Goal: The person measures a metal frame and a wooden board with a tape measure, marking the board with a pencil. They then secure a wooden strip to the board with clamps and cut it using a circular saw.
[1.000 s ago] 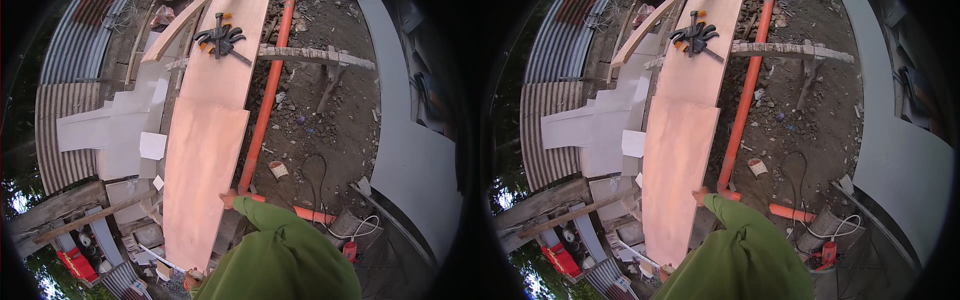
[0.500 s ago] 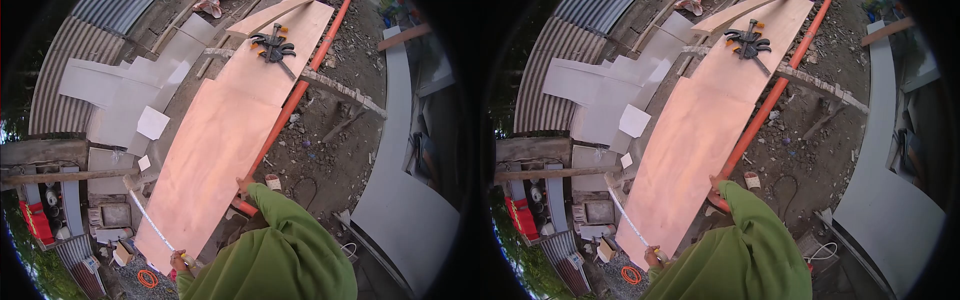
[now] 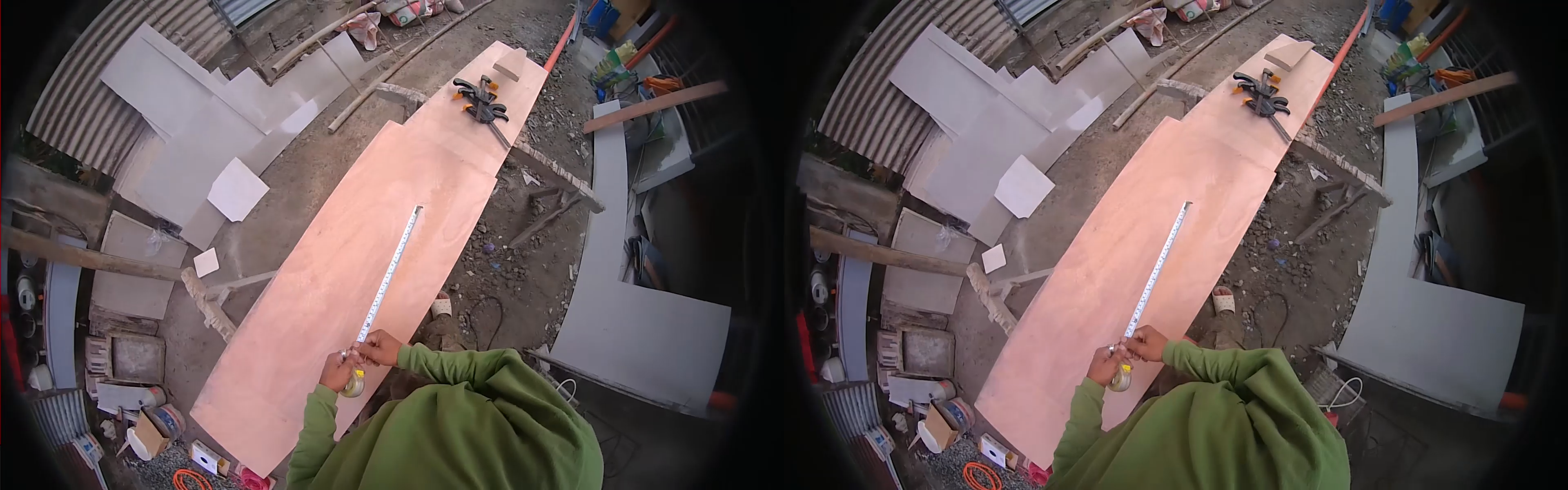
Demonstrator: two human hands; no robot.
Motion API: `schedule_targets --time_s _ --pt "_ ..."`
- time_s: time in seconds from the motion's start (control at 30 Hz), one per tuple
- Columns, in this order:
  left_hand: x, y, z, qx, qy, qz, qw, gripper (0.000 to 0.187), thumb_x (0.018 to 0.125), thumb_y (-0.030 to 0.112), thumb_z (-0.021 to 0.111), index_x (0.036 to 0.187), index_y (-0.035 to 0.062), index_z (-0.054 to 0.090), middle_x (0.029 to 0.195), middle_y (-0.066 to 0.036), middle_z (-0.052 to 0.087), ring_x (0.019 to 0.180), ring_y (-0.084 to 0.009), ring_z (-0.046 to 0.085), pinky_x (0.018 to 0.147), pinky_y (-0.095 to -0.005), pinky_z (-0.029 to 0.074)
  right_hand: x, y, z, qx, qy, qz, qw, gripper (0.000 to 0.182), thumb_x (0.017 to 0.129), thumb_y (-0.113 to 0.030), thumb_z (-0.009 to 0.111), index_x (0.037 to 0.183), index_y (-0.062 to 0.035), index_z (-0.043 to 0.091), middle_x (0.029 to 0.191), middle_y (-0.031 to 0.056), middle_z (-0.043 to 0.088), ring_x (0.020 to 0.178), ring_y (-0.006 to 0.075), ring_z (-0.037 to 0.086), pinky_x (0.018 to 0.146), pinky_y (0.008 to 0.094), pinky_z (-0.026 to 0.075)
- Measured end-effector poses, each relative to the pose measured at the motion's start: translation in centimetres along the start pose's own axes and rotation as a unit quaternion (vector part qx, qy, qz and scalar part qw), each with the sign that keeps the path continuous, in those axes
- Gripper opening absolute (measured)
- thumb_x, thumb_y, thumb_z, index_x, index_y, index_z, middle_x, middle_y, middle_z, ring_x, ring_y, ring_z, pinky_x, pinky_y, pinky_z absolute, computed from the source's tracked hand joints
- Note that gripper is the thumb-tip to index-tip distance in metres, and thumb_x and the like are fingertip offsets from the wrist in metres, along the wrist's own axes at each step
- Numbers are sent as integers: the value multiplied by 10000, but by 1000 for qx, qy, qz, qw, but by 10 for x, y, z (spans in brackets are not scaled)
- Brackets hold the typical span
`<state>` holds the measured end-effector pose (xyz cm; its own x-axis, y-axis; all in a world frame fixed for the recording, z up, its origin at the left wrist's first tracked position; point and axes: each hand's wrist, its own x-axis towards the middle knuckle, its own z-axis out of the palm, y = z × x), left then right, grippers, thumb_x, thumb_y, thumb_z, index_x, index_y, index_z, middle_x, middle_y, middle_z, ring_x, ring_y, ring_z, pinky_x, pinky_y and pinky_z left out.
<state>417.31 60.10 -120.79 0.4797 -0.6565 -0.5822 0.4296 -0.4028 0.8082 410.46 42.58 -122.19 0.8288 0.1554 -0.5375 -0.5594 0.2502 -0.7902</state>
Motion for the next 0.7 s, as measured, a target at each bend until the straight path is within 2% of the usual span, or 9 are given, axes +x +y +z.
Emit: schedule_targets --time_s 0.07,0.1,0.13,0.17,0.3,0.37,0.47,0.6,0.7 --pt "-13 0 -18 -32 14 -43 998 246 930 180 532 844 -38 607 684 -76 621 621 -129 602 589 -279 497 16 10 16 -27 33 14 999 378 924 -383 564 870 -14 625 659 27 601 527 90 560 466 228 463" --pt "-21 -4 -29 -44 15 -41 998 246 930 180 532 844 -38 607 684 -76 621 621 -129 602 589 -279 497 24 3 16 30 87 31 995 360 922 -372 573 839 -24 614 656 24 594 530 93 561 466 236 467" --pt "-35 -11 -47 14 19 -61 998 243 921 186 547 853 -39 606 677 -71 623 613 -131 603 588 -279 497 36 -6 12 86 137 50 986 345 919 -360 582 808 -34 603 653 21 586 533 95 562 466 244 471" --pt "-51 -18 -64 74 22 -82 994 242 912 192 561 862 -40 605 671 -67 624 605 -132 604 588 -279 498 50 -15 -8 112 184 34 976 329 917 -353 588 772 -58 576 652 19 565 550 100 564 456 254 466" --pt "-152 -59 -126 46 102 -115 987 253 886 211 603 879 -41 588 670 -89 638 613 -131 614 588 -271 495 116 -54 -137 110 325 2 939 332 933 -367 551 739 -101 504 683 8 499 555 109 498 468 259 436" --pt "-202 -100 -155 55 164 -93 981 245 886 206 605 890 -38 587 677 -98 644 618 -133 617 591 -274 496 142 -70 -185 60 351 -14 934 316 942 -351 536 761 -91 522 694 13 507 551 111 488 462 258 432" --pt "-241 -114 -180 69 224 -101 967 245 889 197 602 875 -47 596 681 -101 648 623 -139 619 592 -276 495 185 -88 -209 8 381 -26 924 322 952 -333 517 784 -59 539 670 24 523 536 118 493 440 264 426" --pt "-230 -108 -195 148 276 -61 948 242 882 181 611 791 -43 626 653 -86 638 602 -132 606 573 -276 479 239 -91 -200 26 413 -33 910 302 953 -287 509 781 -40 539 654 41 541 522 133 517 418 272 415" --pt "-215 -84 -205 193 296 -44 934 243 876 170 616 743 -33 636 619 -77 619 561 -123 576 540 -276 455 262 -87 -199 5 447 -41 894 217 934 -191 504 803 -21 538 664 70 561 521 168 555 413 282 409"
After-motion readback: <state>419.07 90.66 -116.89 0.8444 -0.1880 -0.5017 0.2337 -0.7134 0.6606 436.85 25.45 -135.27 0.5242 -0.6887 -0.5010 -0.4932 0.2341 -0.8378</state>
